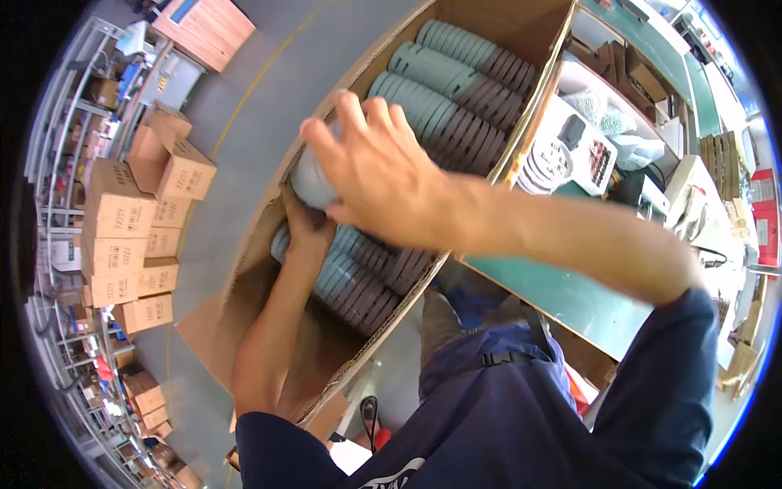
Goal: Assemble circular electronic components by manually placing small parts and using a hanging electric screwdriver.
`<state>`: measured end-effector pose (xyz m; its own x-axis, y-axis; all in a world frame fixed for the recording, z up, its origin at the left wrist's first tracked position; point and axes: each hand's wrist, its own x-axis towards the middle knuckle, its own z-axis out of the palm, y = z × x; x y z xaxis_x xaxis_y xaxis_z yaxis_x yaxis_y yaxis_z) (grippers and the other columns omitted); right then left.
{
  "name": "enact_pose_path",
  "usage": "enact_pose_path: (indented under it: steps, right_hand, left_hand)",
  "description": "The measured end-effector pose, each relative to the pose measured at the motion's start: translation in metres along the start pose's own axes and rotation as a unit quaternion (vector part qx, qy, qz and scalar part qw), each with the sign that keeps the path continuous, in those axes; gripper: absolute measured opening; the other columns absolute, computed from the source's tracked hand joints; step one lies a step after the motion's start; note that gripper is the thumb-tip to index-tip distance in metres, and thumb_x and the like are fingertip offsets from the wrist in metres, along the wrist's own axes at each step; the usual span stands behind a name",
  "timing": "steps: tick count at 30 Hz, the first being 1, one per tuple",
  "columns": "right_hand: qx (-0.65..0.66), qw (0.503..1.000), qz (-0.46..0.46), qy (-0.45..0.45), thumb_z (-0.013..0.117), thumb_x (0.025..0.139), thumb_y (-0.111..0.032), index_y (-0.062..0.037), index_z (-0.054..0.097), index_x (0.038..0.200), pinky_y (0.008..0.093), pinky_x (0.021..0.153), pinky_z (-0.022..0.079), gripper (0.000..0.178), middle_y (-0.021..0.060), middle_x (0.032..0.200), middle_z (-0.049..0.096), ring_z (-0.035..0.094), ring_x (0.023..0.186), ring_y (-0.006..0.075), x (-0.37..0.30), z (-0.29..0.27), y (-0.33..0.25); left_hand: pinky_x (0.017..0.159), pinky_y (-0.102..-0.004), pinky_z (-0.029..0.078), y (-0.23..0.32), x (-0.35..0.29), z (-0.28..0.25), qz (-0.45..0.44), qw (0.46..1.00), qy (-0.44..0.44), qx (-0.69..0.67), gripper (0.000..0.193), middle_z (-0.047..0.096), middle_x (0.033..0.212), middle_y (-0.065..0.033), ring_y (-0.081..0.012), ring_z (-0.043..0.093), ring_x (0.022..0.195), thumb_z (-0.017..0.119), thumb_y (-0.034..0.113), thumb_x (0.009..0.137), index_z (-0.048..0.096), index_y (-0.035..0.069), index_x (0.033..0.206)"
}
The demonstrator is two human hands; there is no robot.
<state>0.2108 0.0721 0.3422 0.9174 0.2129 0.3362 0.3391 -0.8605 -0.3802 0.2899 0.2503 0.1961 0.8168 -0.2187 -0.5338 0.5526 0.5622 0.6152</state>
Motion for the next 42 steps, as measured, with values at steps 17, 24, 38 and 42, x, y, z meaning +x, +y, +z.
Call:
enact_pose_path:
  steps: [17, 24, 38, 42]
  right_hand:
    - [0.140, 0.888, -0.101, 0.426, 0.086, 0.082, -0.038, 0.0087, 0.032, 0.147, 0.0597, 0.115, 0.034, 0.096, 0.0383, 0.148, 0.041, 0.046, 0.138, 0.0492, -0.188, -0.120, 0.039]
    - [0.443, 0.694, 0.113, 0.556, 0.064, 0.094, -0.045, 0.0082, 0.032, 0.147, 0.0425, 0.111, 0.035, 0.081, 0.0198, 0.139, 0.045, 0.048, 0.127, 0.0289, -0.239, -0.047, 0.096]
    - [0.755, 0.361, 0.362, 0.412, 0.036, 0.111, -0.044, -0.0003, 0.043, 0.151, 0.0454, 0.120, 0.033, 0.060, 0.0139, 0.153, 0.050, 0.045, 0.142, 0.0292, -0.320, 0.061, 0.150]
    - [0.749, 0.363, 0.383, 0.400, 0.035, 0.112, -0.041, 0.0002, 0.043, 0.150, 0.0478, 0.119, 0.035, 0.057, 0.0144, 0.152, 0.051, 0.046, 0.141, 0.0299, -0.345, 0.087, 0.166]
  left_hand:
    - [0.112, -0.0392, 0.042, -0.026, -0.201, 0.210, 0.188, 0.971, -0.117, 0.085, 0.071, 0.054, 0.147, -0.0032, -0.0218, 0.053, 0.133, 0.055, 0.064, 0.099, 0.049, 0.012, 0.148]
    - [0.101, -0.0346, 0.046, -0.115, -0.232, 0.245, 0.387, 0.912, -0.015, 0.133, 0.058, 0.057, 0.134, -0.0110, -0.0202, 0.057, 0.120, 0.068, 0.039, 0.100, 0.045, 0.003, 0.139]
    - [0.104, -0.0467, 0.045, -0.242, -0.177, 0.169, 0.541, 0.635, -0.061, 0.548, 0.059, 0.046, 0.137, -0.0181, -0.0350, 0.047, 0.127, 0.085, 0.017, 0.085, 0.054, -0.001, 0.132]
    - [0.105, -0.0497, 0.042, -0.267, -0.158, 0.160, 0.536, 0.617, -0.077, 0.571, 0.058, 0.050, 0.134, -0.0178, -0.0373, 0.047, 0.126, 0.088, 0.019, 0.082, 0.059, 0.001, 0.128]
